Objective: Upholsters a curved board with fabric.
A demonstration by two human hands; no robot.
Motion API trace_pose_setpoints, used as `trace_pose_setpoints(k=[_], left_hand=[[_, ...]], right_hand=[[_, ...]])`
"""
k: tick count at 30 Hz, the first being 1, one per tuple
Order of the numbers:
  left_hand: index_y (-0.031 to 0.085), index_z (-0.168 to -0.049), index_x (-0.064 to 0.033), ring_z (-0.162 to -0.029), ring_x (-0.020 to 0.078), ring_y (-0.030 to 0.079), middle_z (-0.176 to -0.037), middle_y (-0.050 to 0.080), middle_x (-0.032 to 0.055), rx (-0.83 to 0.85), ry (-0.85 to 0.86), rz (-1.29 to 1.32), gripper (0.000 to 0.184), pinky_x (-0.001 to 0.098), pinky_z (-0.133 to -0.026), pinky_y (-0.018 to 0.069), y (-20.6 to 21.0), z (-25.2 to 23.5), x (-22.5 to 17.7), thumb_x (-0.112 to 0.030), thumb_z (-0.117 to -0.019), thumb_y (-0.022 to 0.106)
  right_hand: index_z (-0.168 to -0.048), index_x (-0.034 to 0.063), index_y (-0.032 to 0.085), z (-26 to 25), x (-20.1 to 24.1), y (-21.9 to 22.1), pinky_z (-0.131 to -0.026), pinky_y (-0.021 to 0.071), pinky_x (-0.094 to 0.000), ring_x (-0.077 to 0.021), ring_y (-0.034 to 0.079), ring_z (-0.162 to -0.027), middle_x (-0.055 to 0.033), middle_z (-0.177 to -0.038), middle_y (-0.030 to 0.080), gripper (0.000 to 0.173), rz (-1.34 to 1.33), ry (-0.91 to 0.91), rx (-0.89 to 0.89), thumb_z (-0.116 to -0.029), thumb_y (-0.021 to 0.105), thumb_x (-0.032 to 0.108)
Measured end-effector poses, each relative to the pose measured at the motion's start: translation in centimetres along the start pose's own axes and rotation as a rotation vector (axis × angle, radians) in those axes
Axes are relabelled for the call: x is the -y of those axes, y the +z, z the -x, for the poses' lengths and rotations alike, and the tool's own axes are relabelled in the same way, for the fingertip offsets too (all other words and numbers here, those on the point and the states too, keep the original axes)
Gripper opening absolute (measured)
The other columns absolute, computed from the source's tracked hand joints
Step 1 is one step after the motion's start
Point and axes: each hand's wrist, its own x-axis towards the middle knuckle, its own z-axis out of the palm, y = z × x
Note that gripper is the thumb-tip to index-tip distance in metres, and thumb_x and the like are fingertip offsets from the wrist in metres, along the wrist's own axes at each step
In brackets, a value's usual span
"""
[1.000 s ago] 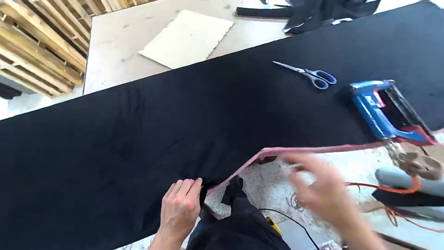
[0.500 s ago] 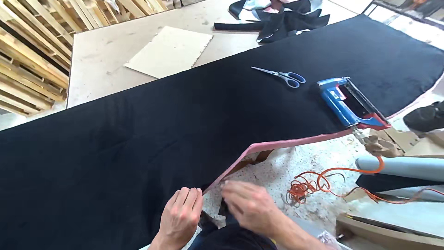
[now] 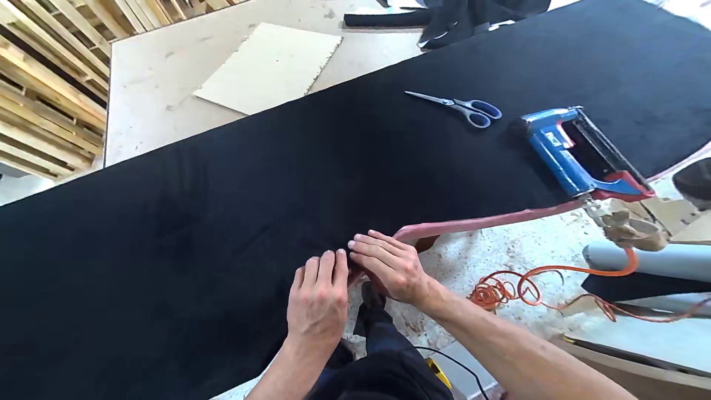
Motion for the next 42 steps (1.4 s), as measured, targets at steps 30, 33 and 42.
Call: trace_pose_setpoints(k=[30,33,42], left_hand=[[0.072,-0.107,0.0013,-0.083,0.0218,0.071,-0.099,0.073,0.0099,-0.064,0.367,0.267,0.021,0.0309,-0.066,0.057,4.9,1.6,1.6,0.0,-0.0998,0.052],[0.071,-0.105,0.0033,-0.084,0.0234,0.072,-0.103,0.073,0.012,-0.032,0.371,0.313,0.021,0.0321,-0.066,0.0577,4.5,1.8,1.3,0.001,-0.1003,0.05],[0.072,-0.098,0.0025,-0.079,0.0235,0.071,-0.097,0.072,0.0121,-0.028,0.33,0.408,0.021,0.0322,-0.064,0.0575,4.1,2.0,1.1,0.002,-0.0992,0.05]], right_hand=[[-0.092,0.0058,0.068,-3.2,-16.5,-25.7,-0.059,0.051,-0.0651,-0.0398,0.066,-0.068,-0.0194,-0.076,0.066,0.034,0.655,1.454,0.636,-0.0954,0.061,0.039],[-0.105,0.0088,0.069,-3.2,-3.4,-23.9,-0.053,0.0591,-0.0477,-0.0255,0.067,-0.058,-0.0093,-0.071,0.068,0.031,0.176,1.481,0.471,-0.0888,0.07,0.035],[-0.098,0.0173,0.071,-4.1,6.3,-14.4,-0.05,0.0598,-0.0349,-0.0122,0.069,-0.058,0.0049,-0.072,0.069,0.024,-0.101,1.26,0.633,-0.0818,0.075,0.035]])
